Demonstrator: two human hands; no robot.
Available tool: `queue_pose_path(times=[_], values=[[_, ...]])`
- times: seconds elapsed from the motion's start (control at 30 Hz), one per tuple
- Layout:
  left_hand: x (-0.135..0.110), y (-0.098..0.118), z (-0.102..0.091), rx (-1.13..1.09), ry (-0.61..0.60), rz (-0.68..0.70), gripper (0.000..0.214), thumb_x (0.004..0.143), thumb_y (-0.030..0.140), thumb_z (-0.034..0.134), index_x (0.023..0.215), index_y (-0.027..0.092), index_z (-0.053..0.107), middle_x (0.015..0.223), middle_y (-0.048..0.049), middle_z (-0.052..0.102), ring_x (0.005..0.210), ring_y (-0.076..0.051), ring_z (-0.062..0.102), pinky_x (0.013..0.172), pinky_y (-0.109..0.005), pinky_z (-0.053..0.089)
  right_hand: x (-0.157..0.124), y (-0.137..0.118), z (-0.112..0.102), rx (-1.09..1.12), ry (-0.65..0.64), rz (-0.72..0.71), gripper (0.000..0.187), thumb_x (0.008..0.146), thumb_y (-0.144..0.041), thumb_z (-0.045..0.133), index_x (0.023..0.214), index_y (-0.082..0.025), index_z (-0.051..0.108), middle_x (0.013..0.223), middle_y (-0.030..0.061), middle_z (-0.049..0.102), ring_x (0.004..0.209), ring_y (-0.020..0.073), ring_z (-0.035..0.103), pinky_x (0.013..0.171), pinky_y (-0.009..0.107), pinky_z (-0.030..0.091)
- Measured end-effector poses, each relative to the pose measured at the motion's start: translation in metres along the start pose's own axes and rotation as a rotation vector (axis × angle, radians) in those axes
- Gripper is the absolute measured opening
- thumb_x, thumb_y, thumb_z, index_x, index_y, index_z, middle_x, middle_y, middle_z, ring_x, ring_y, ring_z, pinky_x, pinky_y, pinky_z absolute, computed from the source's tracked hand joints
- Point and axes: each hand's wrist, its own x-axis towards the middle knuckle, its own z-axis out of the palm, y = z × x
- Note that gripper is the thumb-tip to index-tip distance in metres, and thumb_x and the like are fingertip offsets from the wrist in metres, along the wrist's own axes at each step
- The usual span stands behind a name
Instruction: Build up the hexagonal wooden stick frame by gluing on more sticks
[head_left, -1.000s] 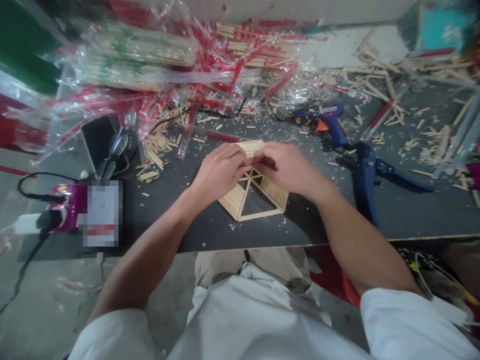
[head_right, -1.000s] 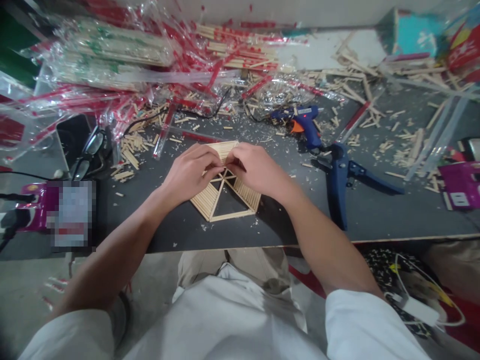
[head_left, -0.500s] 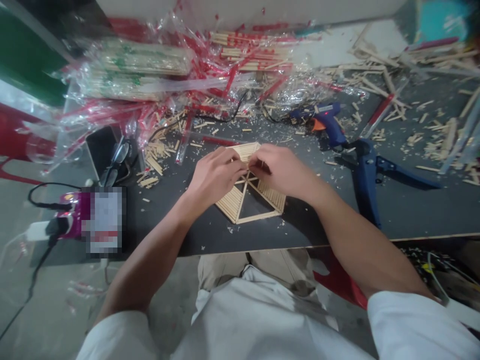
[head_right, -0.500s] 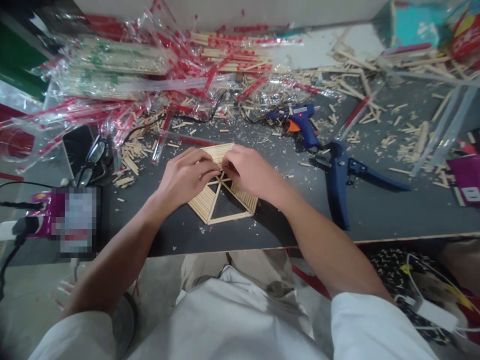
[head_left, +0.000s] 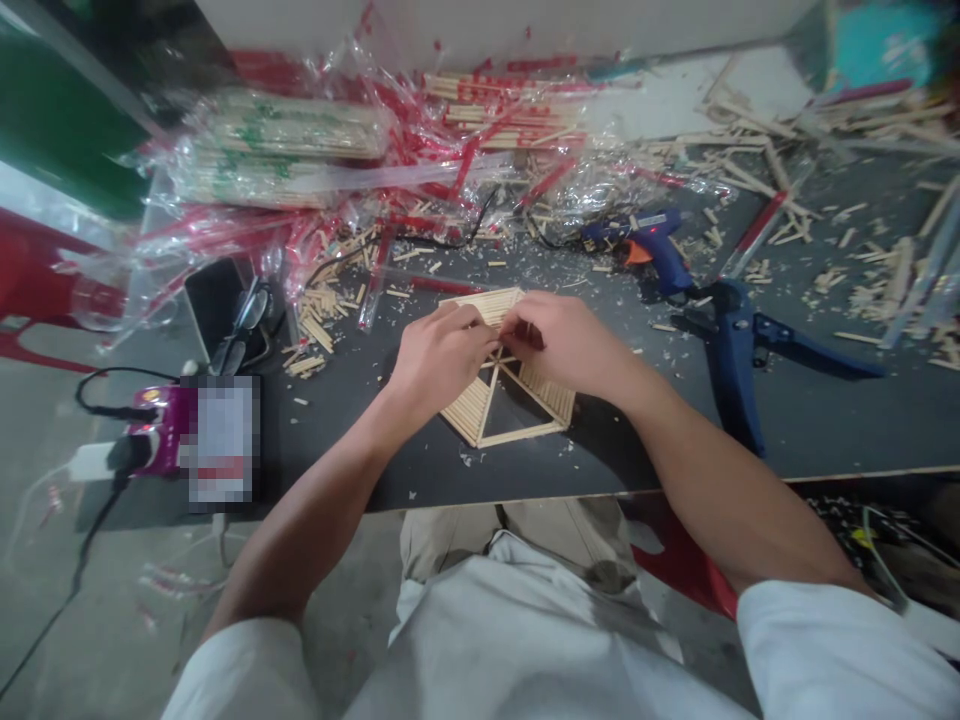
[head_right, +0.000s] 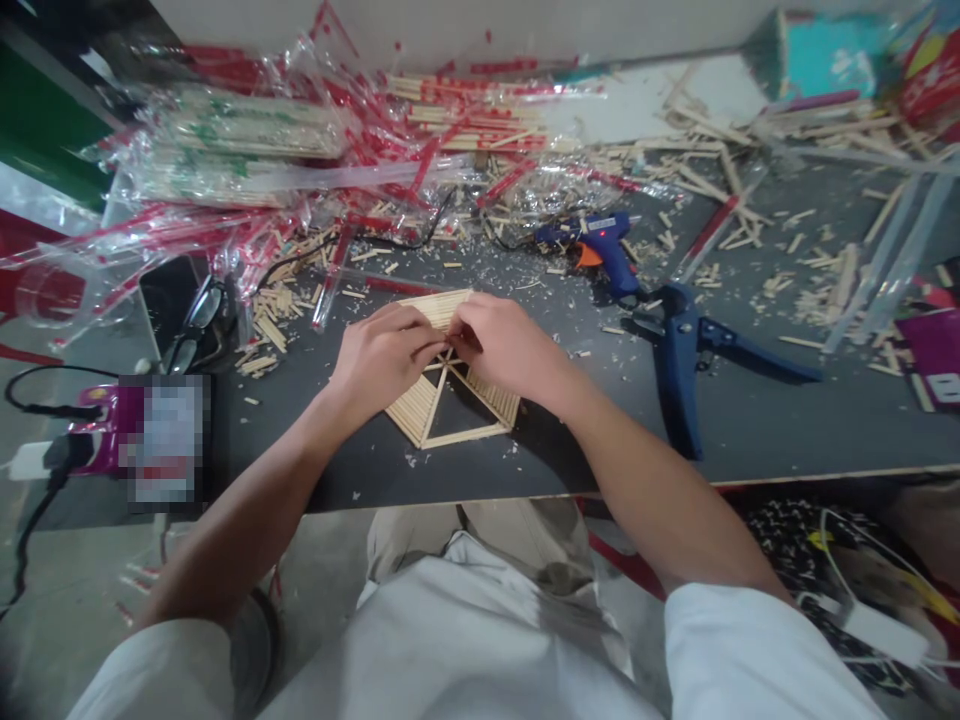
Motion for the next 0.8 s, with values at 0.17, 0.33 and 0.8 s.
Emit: queue_pose_path(times=[0.17, 0.33, 0.8], values=[[0.005, 0.014, -0.013, 0.142, -0.133, 0.014, 0.030, 0.105, 0.019, 0.050, 0.089, 0.016, 0.075, 0.094, -0.0083, 0.073, 0.087, -0.022, 0.066, 0.063, -0.031, 0.041, 0.001, -0.003, -0.003, 0.044, -0.004, 0.064, 0.009, 0.087, -0.014, 0.063, 0.082, -0.019, 0.070, 0.081, 0.0054, 0.069, 0.070, 0.0176, 0.059, 0.070, 0.031, 0.044], [0.007, 0.016, -0.018, 0.190, -0.164, 0.073, 0.031, 0.105, 0.017, 0.050, 0.087, 0.016, 0.076, 0.091, -0.0078, 0.073, 0.085, -0.020, 0.066, 0.060, -0.032, 0.037, 0.001, -0.005, -0.005, 0.053, -0.008, 0.126, 0.008, 0.084, -0.015, 0.066, 0.083, -0.018, 0.073, 0.080, 0.0047, 0.071, 0.067, 0.0157, 0.060, 0.067, 0.030, 0.044], [0.006, 0.011, -0.019, 0.146, -0.146, 0.088, 0.032, 0.105, 0.017, 0.046, 0.086, 0.017, 0.071, 0.091, -0.0062, 0.072, 0.083, -0.019, 0.063, 0.059, -0.030, 0.037, -0.001, -0.011, 0.001, 0.022, 0.023, 0.132, 0.009, 0.081, -0.009, 0.064, 0.081, -0.017, 0.067, 0.080, 0.0038, 0.066, 0.069, 0.0154, 0.057, 0.068, 0.029, 0.043]])
